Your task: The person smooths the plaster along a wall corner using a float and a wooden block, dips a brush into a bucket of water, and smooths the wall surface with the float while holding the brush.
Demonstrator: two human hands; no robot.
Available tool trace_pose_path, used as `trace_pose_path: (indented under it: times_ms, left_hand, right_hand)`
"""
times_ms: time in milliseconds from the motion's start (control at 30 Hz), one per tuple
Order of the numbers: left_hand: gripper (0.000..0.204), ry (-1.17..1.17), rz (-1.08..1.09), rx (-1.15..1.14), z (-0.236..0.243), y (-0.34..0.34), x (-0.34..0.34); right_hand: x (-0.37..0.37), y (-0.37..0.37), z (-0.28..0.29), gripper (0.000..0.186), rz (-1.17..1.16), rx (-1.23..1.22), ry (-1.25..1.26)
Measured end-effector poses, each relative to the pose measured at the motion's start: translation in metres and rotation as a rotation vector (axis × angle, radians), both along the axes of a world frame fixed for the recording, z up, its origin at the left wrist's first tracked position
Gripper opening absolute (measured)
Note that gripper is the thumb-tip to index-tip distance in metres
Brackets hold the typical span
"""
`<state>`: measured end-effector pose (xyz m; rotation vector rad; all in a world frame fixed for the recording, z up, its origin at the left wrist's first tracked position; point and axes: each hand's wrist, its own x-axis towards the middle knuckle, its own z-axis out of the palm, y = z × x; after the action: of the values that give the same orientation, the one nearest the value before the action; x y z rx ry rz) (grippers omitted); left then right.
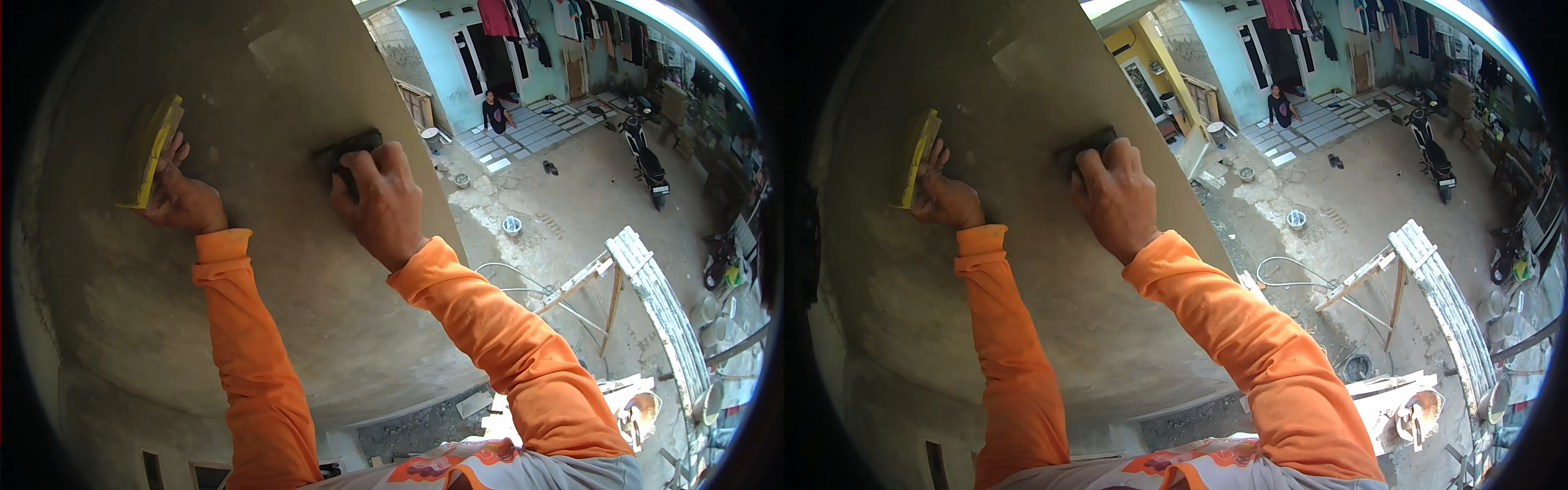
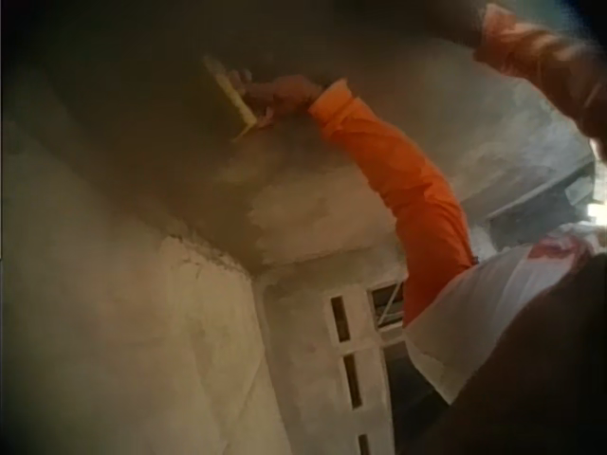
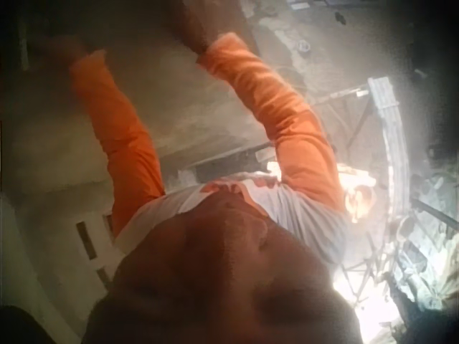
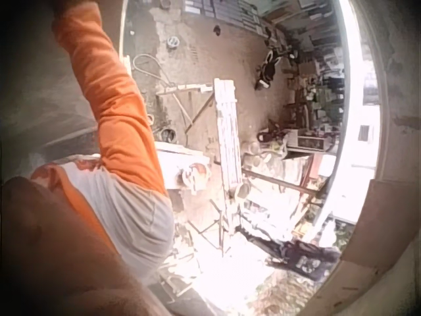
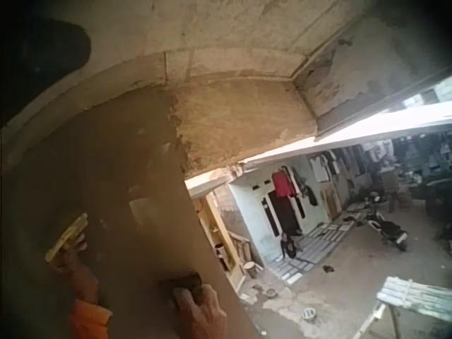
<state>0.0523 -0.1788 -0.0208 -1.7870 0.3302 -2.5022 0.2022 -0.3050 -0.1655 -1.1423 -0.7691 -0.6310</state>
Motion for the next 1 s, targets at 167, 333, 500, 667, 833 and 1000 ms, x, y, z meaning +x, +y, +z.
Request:
trace_pose_path:
  times_ms: [167, 333, 500, 667, 833, 1000]
  left_hand:
    - [0.041, 0.004, 0.015, -0.017, -0.002, -0.004, -0.001]
    - [0.041, 0.031, 0.001, 0.038, 0.000, 0.004, -0.004]
    - [0.046, -0.004, 0.000, 0.000, -0.003, 0.005, -0.002]
    - [0.054, -0.003, -0.009, 0.059, -0.001, 0.008, 0.001]
    - [0.047, 0.080, -0.017, 0.053, -0.001, 0.019, -0.018]
    - [0.045, 0.047, -0.069, 0.022, -0.001, 0.008, 0.000]
  right_hand:
    - [0.039, -0.003, 0.024, 0.023, -0.099, 0.107, 0.125]
    - [0.002, 0.004, 0.024, 0.023, 0.083, -0.012, -0.189]
    - [0.023, -0.007, 0.028, 0.024, 0.047, 0.050, -0.110]
    - [0.019, 0.004, 0.047, 0.023, -0.134, 0.104, 0.041]
    - [-0.013, 0.003, 0.016, 0.021, 0.121, 0.011, -0.282]
    - [0.041, -0.006, 0.075, 0.022, -0.150, 0.108, 0.035]
